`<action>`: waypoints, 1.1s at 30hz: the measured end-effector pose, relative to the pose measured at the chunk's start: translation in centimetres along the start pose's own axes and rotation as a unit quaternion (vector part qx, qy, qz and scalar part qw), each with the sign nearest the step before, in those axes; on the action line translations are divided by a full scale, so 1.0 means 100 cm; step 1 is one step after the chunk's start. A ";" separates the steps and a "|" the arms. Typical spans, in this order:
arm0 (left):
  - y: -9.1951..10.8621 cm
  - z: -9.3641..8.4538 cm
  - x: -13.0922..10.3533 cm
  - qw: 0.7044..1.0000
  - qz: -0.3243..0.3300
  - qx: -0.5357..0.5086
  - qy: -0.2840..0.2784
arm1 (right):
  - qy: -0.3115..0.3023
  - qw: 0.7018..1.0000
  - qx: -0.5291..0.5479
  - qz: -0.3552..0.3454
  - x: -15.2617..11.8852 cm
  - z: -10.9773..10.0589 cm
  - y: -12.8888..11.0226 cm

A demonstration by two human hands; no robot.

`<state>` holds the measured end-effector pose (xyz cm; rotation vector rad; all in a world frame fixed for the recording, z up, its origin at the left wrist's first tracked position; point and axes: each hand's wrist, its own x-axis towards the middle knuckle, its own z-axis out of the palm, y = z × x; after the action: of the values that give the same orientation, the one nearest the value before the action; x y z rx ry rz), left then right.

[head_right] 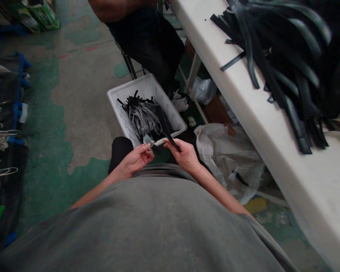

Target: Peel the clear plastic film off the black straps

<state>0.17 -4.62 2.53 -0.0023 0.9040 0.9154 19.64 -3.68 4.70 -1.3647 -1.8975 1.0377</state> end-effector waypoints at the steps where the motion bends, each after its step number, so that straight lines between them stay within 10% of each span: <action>1: 0.001 0.000 0.000 1.000 -0.009 0.003 -0.002 | -0.010 0.999 -0.002 -0.036 0.000 -0.001 0.002; 10: 0.002 0.002 0.002 0.997 -0.033 -0.006 -0.065 | -0.098 0.991 0.004 -0.092 0.006 -0.005 -0.012; 18: 0.109 -0.015 0.082 0.972 0.171 -0.104 0.126 | -0.215 0.971 0.057 0.083 -0.049 -0.059 0.006; 22: 0.139 -0.006 0.087 0.946 0.300 -0.072 0.100 | -0.256 0.957 0.101 0.090 -0.051 -0.054 0.017; 33: 0.047 -0.015 0.047 0.916 0.234 0.319 -0.069 | -0.020 0.959 0.276 0.065 0.076 -0.032 -0.021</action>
<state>-2.76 1.04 0.05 0.8634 1.0554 1.0027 18.82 3.95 8.29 -1.1464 -1.3974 1.5282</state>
